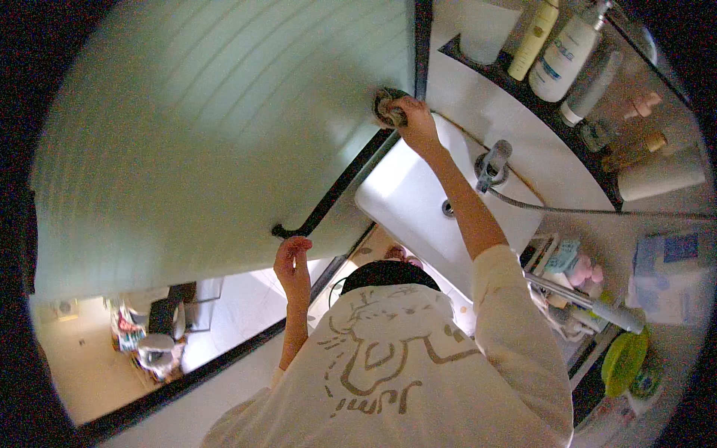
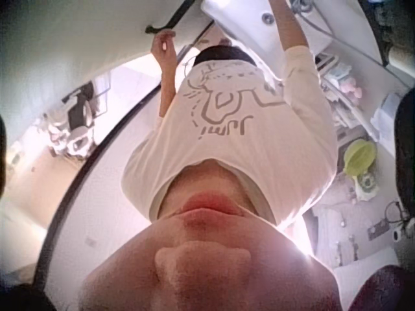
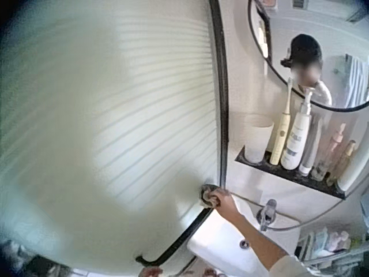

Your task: The person wets a cloth at the sink, then wipes the frosted glass shower door, the sink basin, and the surrounding countertop. They continue wiping the wall tiles, a plastic bag, and a wall-mounted hairdryer, using the cloth to clean multiple surfaces in the bathroom.

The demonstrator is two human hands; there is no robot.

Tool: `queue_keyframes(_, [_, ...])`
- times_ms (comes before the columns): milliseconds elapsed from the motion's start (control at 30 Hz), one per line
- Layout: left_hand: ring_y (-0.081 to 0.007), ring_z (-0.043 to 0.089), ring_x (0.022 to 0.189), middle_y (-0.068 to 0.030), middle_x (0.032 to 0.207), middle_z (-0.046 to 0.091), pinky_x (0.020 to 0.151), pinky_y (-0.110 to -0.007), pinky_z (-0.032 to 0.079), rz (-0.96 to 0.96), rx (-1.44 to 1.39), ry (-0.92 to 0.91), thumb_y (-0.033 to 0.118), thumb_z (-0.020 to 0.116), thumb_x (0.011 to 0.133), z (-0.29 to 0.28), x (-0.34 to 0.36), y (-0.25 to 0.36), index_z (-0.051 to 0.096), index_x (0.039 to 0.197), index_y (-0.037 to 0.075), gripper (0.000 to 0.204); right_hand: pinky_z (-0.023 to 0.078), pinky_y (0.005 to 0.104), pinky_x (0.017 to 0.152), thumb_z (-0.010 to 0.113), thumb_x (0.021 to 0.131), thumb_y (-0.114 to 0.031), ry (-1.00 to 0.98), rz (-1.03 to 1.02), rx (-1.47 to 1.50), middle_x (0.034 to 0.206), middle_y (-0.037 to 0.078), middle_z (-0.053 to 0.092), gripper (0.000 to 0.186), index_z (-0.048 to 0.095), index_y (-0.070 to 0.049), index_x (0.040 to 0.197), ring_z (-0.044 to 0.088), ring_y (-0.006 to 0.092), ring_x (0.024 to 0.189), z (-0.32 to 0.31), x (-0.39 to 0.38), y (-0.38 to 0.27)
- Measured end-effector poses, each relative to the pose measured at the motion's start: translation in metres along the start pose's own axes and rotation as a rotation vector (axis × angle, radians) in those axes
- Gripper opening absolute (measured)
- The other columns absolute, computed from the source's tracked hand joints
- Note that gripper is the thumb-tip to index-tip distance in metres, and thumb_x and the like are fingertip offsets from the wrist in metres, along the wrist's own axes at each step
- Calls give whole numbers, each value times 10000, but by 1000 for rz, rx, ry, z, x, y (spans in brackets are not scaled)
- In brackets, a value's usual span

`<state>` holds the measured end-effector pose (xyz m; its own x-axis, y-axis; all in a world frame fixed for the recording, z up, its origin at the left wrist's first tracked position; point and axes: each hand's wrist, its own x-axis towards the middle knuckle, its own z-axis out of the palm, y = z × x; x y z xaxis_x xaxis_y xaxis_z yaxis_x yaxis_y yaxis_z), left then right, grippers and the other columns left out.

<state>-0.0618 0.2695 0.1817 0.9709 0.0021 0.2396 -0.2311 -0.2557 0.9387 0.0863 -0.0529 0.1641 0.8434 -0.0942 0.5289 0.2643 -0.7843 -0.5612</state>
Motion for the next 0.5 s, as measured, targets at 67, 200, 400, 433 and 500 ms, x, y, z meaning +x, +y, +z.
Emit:
queue_keyframes(67, [-142, 576, 720, -82, 775, 598, 663, -250, 450, -26, 8, 44, -42, 453, 806, 0, -15, 0, 556, 875, -17, 126, 389, 389, 854, 607, 643, 12, 20, -42, 69, 980, 111, 574, 315, 584, -78, 944, 514, 309, 945, 8, -22, -22])
queue_keyframes(200, [-136, 579, 718, -87, 767, 601, 660, -242, 451, -96, 24, 94, -52, 453, 805, 0, -43, 4, 552, 885, -18, 132, 378, 399, 882, 639, 595, -14, -125, -79, 265, 1053, 125, 541, 374, 581, -88, 956, 477, 333, 989, 34, -75, -93])
queue_keyframes(400, [-139, 575, 731, -87, 778, 592, 691, -245, 456, -121, -28, 147, -63, 449, 794, 0, -64, 13, 542, 887, -40, 133, 377, 401, 895, 661, 570, -40, -385, -158, 560, 999, 113, 559, 367, 585, -66, 928, 500, 314, 952, 69, -128, -177])
queue_keyframes(433, [-140, 576, 734, -87, 781, 591, 695, -247, 457, -121, -38, 155, -62, 447, 796, -1, -65, 14, 541, 889, -40, 134, 389, 389, 884, 656, 578, -36, -370, -157, 628, 980, 111, 570, 349, 590, -62, 920, 515, 306, 935, 68, -131, -179])
queue_keyframes(500, [-141, 577, 742, -86, 788, 590, 704, -252, 458, -118, -56, 177, -59, 443, 800, -3, -67, 15, 540, 894, -40, 136, 423, 354, 840, 625, 611, -18, -393, 4, 779, 943, 101, 597, 312, 601, -51, 921, 552, 271, 898, 55, -130, -173])
